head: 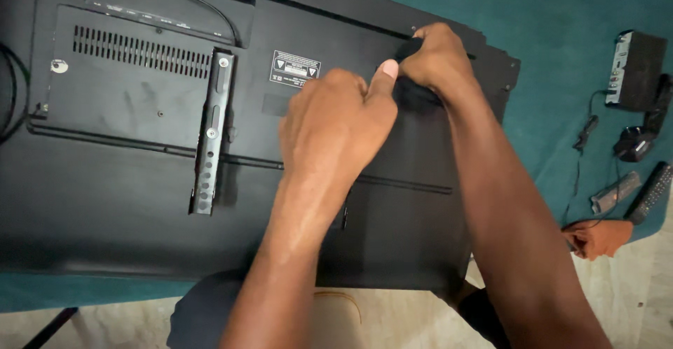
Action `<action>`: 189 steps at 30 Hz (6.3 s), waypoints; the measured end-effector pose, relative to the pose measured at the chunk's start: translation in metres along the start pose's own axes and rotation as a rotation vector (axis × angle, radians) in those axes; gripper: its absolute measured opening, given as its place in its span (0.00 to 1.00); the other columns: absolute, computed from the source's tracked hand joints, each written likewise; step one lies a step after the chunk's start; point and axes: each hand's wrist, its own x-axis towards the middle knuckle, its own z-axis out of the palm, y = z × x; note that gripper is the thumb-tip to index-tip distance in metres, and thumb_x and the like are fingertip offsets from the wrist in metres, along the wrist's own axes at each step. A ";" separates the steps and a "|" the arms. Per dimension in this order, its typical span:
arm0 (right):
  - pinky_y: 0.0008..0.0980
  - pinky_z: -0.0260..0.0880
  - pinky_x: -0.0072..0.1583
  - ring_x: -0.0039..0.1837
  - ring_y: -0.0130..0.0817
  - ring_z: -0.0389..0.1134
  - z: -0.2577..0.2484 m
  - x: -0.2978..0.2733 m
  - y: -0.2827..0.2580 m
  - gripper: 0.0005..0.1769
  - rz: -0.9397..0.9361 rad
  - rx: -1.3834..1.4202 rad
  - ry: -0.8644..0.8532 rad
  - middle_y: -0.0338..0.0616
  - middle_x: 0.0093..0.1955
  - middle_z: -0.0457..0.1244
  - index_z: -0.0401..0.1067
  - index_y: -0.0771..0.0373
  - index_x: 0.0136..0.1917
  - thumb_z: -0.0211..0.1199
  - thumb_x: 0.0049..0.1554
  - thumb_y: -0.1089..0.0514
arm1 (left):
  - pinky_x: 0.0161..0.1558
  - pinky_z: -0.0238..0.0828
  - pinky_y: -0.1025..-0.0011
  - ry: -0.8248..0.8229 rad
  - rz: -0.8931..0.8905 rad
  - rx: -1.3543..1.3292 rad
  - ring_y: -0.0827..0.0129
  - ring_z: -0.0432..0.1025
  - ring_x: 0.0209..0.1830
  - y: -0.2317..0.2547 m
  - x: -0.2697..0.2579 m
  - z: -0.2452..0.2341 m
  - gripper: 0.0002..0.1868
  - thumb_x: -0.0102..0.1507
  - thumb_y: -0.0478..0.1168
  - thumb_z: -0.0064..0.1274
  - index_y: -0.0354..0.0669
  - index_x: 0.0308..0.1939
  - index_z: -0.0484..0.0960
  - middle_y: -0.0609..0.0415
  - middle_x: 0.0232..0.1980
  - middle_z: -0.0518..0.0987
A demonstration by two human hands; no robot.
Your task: The person attaches mounting brackets to the back of a television placed face-down on a bed, using a cloth to wipe the surface and handling the brackets by hand.
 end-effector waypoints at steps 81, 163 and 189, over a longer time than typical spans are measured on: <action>0.35 0.72 0.46 0.41 0.37 0.69 0.031 -0.162 0.041 0.13 -0.004 1.600 -0.120 0.52 0.42 0.66 0.63 0.63 0.40 0.66 0.52 0.73 | 0.38 0.78 0.62 -0.041 0.313 -0.028 0.55 0.81 0.31 -0.039 0.030 0.064 0.06 0.52 0.31 0.60 0.46 0.26 0.90 0.47 0.29 0.84; 0.32 0.73 0.59 0.54 0.37 0.73 0.018 -0.167 0.104 0.20 -0.366 0.610 0.409 0.51 0.52 0.72 0.76 0.67 0.57 0.75 0.52 0.65 | 0.36 0.76 0.68 -0.334 0.176 -0.077 0.65 0.82 0.29 -0.019 0.042 0.148 0.08 0.55 0.42 0.61 0.42 0.33 0.90 0.47 0.29 0.86; 0.35 0.73 0.51 0.51 0.42 0.73 0.029 -0.104 0.114 0.10 -0.384 0.233 0.745 0.48 0.51 0.68 0.79 0.68 0.52 0.70 0.55 0.72 | 0.31 0.70 0.56 0.115 0.471 0.180 0.51 0.77 0.29 -0.002 0.046 0.077 0.10 0.59 0.38 0.63 0.37 0.26 0.83 0.45 0.32 0.82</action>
